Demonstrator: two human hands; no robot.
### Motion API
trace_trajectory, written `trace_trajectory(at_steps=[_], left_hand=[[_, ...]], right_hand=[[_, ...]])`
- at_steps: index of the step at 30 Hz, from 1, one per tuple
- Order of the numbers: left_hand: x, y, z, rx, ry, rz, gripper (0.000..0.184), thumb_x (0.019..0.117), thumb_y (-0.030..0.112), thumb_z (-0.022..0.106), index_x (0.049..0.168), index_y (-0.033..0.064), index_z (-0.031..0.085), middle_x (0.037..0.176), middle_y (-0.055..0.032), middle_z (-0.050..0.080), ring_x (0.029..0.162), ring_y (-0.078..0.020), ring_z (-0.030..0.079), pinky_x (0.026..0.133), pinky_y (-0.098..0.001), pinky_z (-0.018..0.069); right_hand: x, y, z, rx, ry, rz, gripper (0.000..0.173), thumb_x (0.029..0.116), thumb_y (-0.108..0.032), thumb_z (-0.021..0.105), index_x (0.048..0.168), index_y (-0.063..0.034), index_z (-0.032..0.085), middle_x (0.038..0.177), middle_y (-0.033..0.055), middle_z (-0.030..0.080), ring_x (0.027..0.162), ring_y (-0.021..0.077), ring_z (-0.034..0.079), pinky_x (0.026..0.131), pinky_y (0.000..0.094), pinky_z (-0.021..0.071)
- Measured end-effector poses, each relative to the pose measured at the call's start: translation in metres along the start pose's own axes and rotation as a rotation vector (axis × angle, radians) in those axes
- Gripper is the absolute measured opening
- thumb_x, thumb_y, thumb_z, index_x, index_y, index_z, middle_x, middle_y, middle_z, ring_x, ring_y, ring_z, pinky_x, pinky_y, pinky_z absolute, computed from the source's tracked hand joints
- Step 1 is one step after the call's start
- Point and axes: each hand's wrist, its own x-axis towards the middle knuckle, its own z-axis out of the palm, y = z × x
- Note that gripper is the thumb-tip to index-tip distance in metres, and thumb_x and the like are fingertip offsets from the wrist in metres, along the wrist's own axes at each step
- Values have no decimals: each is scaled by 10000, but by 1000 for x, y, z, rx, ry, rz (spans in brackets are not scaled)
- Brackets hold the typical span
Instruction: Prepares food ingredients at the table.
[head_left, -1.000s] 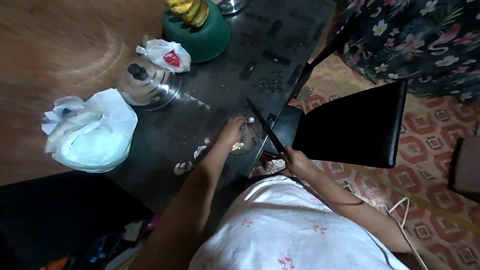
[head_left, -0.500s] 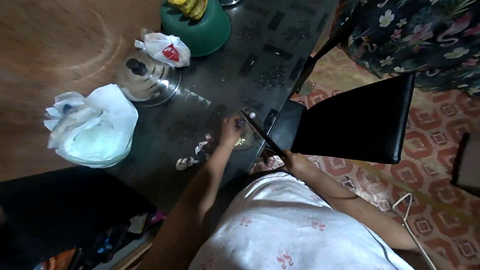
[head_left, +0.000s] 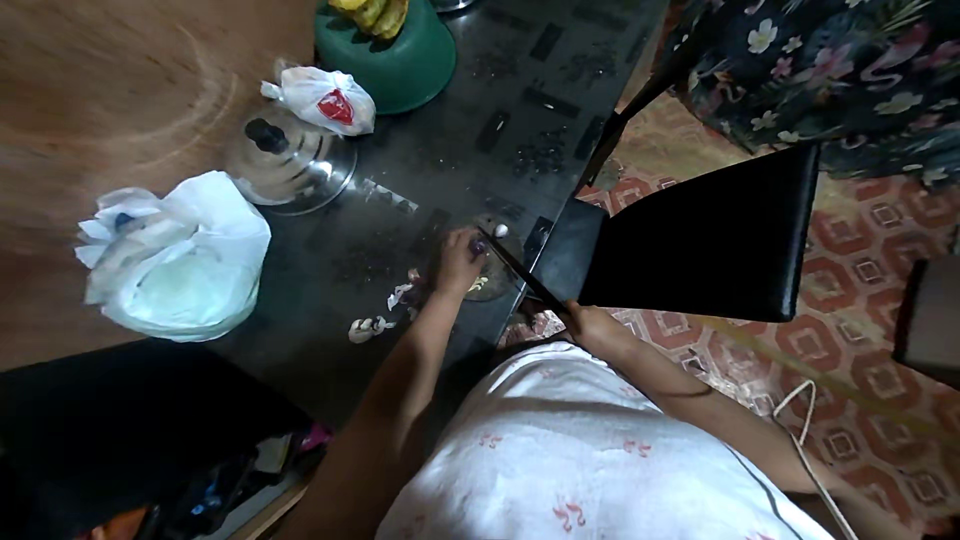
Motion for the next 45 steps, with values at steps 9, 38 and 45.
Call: trace_trajectory(at_steps=[9,38,45], left_hand=[[-7,9,3,6,47,-88,399,936,154,732,1299,25,630,1351,-204,590,1184,-316,625,1015,-448,529],[-9,-10,11,-153,142,-105,255,936,148,752,1151,17,708,1203,-153,694,1066,-239,705,974,-411,575],[-8,-9,11,-169,156,-116,256,924,143,770,1132,7,710,1213,-158,684,1069,-221,708,983,-379,580]], right_hand=[[-2,-16,-10,-74,-32,31,432,1112,-340,369,1394,-42,505,1192,252,666,1157,428,654,971,607,516],[1,-30,-10,-107,-53,11,442,1119,-324,355,1451,-48,447,1184,262,665,1134,447,661,954,614,523],[2,-32,-6,-111,-96,65,450,1113,-325,377,1447,-33,447,1220,271,652,1168,452,645,972,618,512]])
